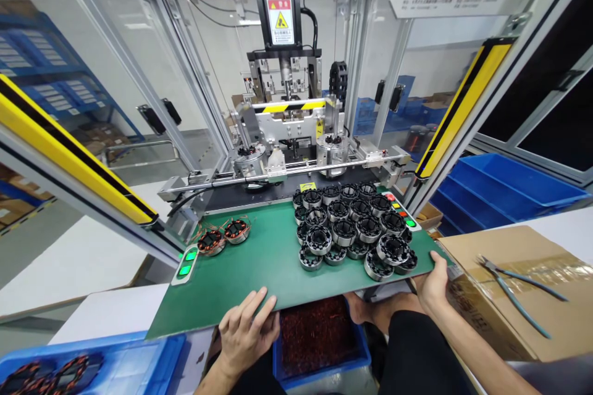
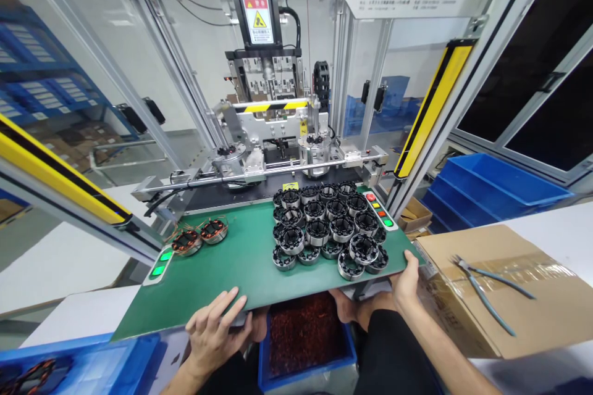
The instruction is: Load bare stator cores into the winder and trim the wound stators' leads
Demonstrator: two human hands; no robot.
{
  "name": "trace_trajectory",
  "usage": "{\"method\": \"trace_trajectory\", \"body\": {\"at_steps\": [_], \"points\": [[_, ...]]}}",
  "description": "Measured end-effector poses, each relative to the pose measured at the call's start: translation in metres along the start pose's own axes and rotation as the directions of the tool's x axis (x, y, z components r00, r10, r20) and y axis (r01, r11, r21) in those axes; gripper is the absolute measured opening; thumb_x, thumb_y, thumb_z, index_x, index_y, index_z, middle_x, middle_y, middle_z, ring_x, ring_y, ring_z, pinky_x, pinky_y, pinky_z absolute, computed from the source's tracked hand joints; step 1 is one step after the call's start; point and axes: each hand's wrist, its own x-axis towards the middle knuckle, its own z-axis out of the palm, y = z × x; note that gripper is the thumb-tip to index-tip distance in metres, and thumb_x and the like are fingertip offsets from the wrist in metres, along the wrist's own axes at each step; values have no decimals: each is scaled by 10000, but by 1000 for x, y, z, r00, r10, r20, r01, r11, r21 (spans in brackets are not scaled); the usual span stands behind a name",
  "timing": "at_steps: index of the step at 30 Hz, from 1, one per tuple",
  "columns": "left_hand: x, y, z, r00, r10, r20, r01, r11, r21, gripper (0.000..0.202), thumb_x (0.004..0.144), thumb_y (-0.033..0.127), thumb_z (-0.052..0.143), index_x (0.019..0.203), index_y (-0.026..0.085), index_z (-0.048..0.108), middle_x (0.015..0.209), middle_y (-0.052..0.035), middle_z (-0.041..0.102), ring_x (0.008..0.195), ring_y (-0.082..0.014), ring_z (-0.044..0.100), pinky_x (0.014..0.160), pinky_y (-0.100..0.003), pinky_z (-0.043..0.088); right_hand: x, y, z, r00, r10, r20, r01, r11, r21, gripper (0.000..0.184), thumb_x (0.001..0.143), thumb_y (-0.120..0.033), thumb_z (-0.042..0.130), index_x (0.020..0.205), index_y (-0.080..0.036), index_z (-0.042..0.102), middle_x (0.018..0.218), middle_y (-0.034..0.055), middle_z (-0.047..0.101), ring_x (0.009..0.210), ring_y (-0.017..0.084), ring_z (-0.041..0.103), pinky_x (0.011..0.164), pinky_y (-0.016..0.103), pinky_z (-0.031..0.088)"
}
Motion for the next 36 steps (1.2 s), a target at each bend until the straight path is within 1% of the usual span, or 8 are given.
{"method": "trace_trajectory", "body": {"at_steps": [5,10,15,19,23,27,32,36], "points": [[2,1,-1,1000,3,4,-3,1000,-6,224,1008,288,816,1232,293,801,1149,-45,888,1061,-234,762,931,-422,455,-4,-4,2,999,32,-42,-32,999,9,359,791,-430,741,1106,-259,751,1065,-12,843,928,209,763,739,297,666],[4,1,-1,1000,-1,1,1,1000,-5,221,1012,289,810,1233,295,799,1150,-43,887,1055,-230,763,930,-418,457,-4,-4,2,1000,20,-22,-21,1000,-17,325,809,-453,740,1076,-269,709,1004,-9,832,959,226,778,814,326,684],[1,0,-1,1000,-3,13,3,1000,-3,248,993,282,829,1239,298,798,1157,-39,888,1063,-231,764,941,-419,453,-7,-5,4,999,24,-33,-24,1000,5,365,800,-435,726,1114,-251,751,1065,-5,843,922,206,760,745,291,665],[-1,-1,0,1000,-6,10,6,1000,-5,265,986,285,838,1246,306,794,1162,-37,889,1070,-232,765,954,-417,450,-10,-8,6,999,36,-41,-35,999,17,354,803,-416,728,1113,-248,764,1066,-11,844,932,203,759,756,288,671],[-1,-1,-1,1000,-4,23,4,1000,-2,346,969,287,852,1306,325,785,1172,-23,889,1064,-232,772,967,-418,446,-9,-8,5,999,41,-29,-40,999,15,347,800,-407,733,1110,-253,764,1066,-15,841,981,206,767,813,295,685],[-1,-1,-2,1000,1,30,-2,1000,2,403,965,276,855,1356,325,771,1177,-24,891,1058,-235,773,965,-421,448,-5,-6,1,1000,19,-4,-19,1000,-4,377,784,-447,764,1101,-246,745,1108,8,841,1043,229,776,889,338,700],[-3,-2,-1,1000,-3,31,3,1000,-4,583,949,281,869,1507,355,718,1199,-16,888,1060,-238,775,969,-416,446,-2,-4,0,1000,13,2,-13,999,-30,421,765,-492,777,1108,-251,736,1092,13,834,1097,245,772,907,349,704],[-5,-2,-1,999,-14,35,15,1000,-7,587,935,277,877,1494,369,724,1208,-9,888,1065,-238,783,965,-412,450,-5,-5,1,1000,11,4,-11,1000,-23,404,767,-467,768,1102,-241,743,1097,19,832,1139,252,765,938,359,698]]}}
